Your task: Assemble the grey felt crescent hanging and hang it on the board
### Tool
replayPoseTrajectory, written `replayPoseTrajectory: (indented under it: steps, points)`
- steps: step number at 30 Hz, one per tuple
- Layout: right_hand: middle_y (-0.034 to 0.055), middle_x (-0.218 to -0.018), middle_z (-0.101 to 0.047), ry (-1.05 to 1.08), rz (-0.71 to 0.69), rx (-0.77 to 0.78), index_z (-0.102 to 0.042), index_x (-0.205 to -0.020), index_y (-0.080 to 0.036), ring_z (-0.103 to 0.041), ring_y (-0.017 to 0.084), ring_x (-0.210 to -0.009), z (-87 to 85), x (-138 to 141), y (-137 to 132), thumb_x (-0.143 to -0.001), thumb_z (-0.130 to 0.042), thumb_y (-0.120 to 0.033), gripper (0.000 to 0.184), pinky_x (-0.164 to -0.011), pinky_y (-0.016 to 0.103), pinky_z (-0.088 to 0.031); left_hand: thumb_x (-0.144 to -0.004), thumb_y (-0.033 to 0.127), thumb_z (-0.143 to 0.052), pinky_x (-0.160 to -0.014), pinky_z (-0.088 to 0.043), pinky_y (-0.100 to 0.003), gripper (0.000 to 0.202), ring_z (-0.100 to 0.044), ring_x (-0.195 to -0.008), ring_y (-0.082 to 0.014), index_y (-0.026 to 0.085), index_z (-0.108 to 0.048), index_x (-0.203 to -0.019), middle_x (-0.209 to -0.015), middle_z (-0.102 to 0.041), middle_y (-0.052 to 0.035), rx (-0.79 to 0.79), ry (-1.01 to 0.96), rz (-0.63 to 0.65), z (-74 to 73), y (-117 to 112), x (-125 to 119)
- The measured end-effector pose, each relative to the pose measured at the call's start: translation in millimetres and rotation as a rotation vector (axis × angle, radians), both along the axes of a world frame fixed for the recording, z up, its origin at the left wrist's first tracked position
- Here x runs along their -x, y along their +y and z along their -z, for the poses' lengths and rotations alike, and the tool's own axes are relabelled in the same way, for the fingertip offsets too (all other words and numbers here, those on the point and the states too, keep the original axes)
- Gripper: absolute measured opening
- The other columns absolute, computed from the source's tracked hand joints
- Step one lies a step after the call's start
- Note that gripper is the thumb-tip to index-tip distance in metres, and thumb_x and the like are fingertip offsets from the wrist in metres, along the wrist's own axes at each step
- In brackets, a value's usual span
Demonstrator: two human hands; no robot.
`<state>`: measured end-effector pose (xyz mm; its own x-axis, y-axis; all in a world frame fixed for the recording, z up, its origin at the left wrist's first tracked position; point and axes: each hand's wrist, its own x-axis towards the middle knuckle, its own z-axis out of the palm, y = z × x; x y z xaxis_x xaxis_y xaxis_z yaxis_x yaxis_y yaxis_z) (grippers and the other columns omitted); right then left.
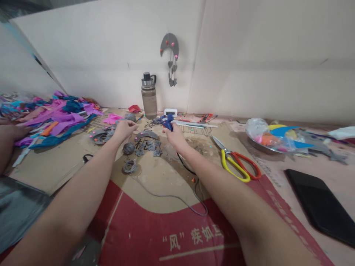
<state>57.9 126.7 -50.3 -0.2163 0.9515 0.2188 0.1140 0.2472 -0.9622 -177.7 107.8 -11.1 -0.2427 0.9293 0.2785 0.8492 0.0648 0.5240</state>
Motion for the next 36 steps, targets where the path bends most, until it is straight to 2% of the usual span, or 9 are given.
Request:
replayPoseTrajectory:
  steps: [3, 7, 10, 13, 16, 20, 23, 29, 36]
  points:
    - [-0.0010, -0.075, -0.059, 0.055, 0.037, 0.036, -0.048, -0.092, -0.021, -0.040, 0.009, -0.048, -18.5, -4, -3, -0.079, -0.050, -0.023, 0.014, -0.044, 0.022, -0.034, -0.077, 0.034, -0.060, -0.064, -0.044, -0.025, 0.024, -0.059, -0.067, -0.0162, 0.013, -0.072, -0.080, -0.070, -0.069, -0.0048, -0.092, -0.054, 0.022, -12.1, -6, -6]
    - [-0.0009, -0.071, -0.057, 0.046, 0.078, 0.057, -0.047, -0.089, -0.020, -0.040, 0.008, -0.047, -44.4, -17, -7, -0.080, -0.048, -0.017, 0.010, -0.043, 0.022, -0.033, -0.078, 0.031, -0.061, -0.067, -0.044, -0.023, 0.021, -0.059, -0.071, -0.0143, 0.013, -0.071, -0.084, -0.077, -0.069, -0.0043, -0.242, -0.139, 0.149, -33.9, -20, -32]
    - [-0.0011, -0.071, -0.056, 0.065, 0.105, 0.048, -0.046, -0.088, -0.019, -0.041, 0.008, -0.048, -57.5, -30, -11, -0.081, -0.048, -0.015, 0.008, -0.042, 0.020, -0.031, -0.078, 0.033, -0.063, -0.069, -0.044, -0.023, 0.021, -0.059, -0.073, -0.0135, 0.015, -0.071, -0.085, -0.080, -0.070, -0.0038, -0.218, -0.148, 0.348, -49.1, -38, -64]
    - [-0.0013, -0.072, -0.056, 0.043, 0.151, 0.028, -0.046, -0.087, -0.019, -0.042, 0.007, -0.048, -64.5, -43, -19, -0.081, -0.049, -0.015, 0.008, -0.042, 0.020, -0.031, -0.078, 0.031, -0.064, -0.068, -0.042, -0.024, 0.019, -0.058, -0.070, -0.0125, 0.016, -0.073, -0.083, -0.077, -0.070, -0.0037, -0.104, -0.118, 0.593, -53.7, -55, -98]
    - [-0.0021, -0.069, -0.055, -0.006, 0.222, 0.030, -0.047, -0.086, -0.019, -0.043, 0.007, -0.047, -67.3, -54, -27, -0.080, -0.050, -0.015, 0.008, -0.043, 0.021, -0.033, -0.075, 0.026, -0.066, -0.066, -0.041, -0.025, 0.013, -0.058, -0.066, -0.0126, 0.017, -0.074, -0.079, -0.073, -0.071, -0.0027, 0.088, -0.033, 0.800, -44.5, -64, -126]
    - [-0.0020, -0.067, -0.055, 0.000, 0.262, 0.025, -0.047, -0.088, -0.020, -0.044, 0.008, -0.047, -67.8, -67, -32, -0.081, -0.050, -0.017, 0.008, -0.045, 0.022, -0.034, -0.075, 0.019, -0.062, -0.064, -0.041, -0.024, 0.013, -0.059, -0.065, -0.0129, 0.017, -0.074, -0.078, -0.075, -0.072, -0.0034, 0.179, -0.004, 0.893, -25.1, -71, -156]
    - [-0.0020, -0.065, -0.053, -0.026, 0.281, 0.012, -0.048, -0.087, -0.021, -0.044, 0.009, -0.047, -67.1, -75, -35, -0.082, -0.051, -0.019, 0.006, -0.047, 0.024, -0.035, -0.073, 0.020, -0.063, -0.062, -0.040, -0.024, 0.015, -0.059, -0.064, -0.0131, 0.019, -0.075, -0.081, -0.077, -0.072, -0.0025, 0.262, 0.069, 0.991, -17.3, -80, -177]
    - [-0.0022, -0.065, -0.053, 0.009, 0.254, -0.009, -0.050, -0.090, -0.022, -0.045, 0.011, -0.049, -58.0, -82, -38, -0.081, -0.051, -0.021, 0.009, -0.048, 0.024, -0.036, -0.067, 0.018, -0.066, -0.054, -0.036, -0.025, 0.012, -0.054, -0.055, -0.0131, 0.019, -0.076, -0.073, -0.067, -0.070, -0.0027, 0.340, 0.207, 0.991, -10.3, -93, -202]
    - [-0.0028, -0.072, -0.056, 0.059, 0.258, -0.049, -0.050, -0.098, -0.022, -0.047, 0.010, -0.052, -44.5, -82, -36, -0.080, -0.050, -0.021, 0.019, -0.049, 0.023, -0.038, -0.066, 0.011, -0.064, -0.062, -0.042, -0.025, 0.017, -0.059, -0.063, -0.0150, 0.019, -0.076, -0.075, -0.073, -0.072, -0.0040, 0.353, 0.194, 0.932, 4.6, -98, -207]
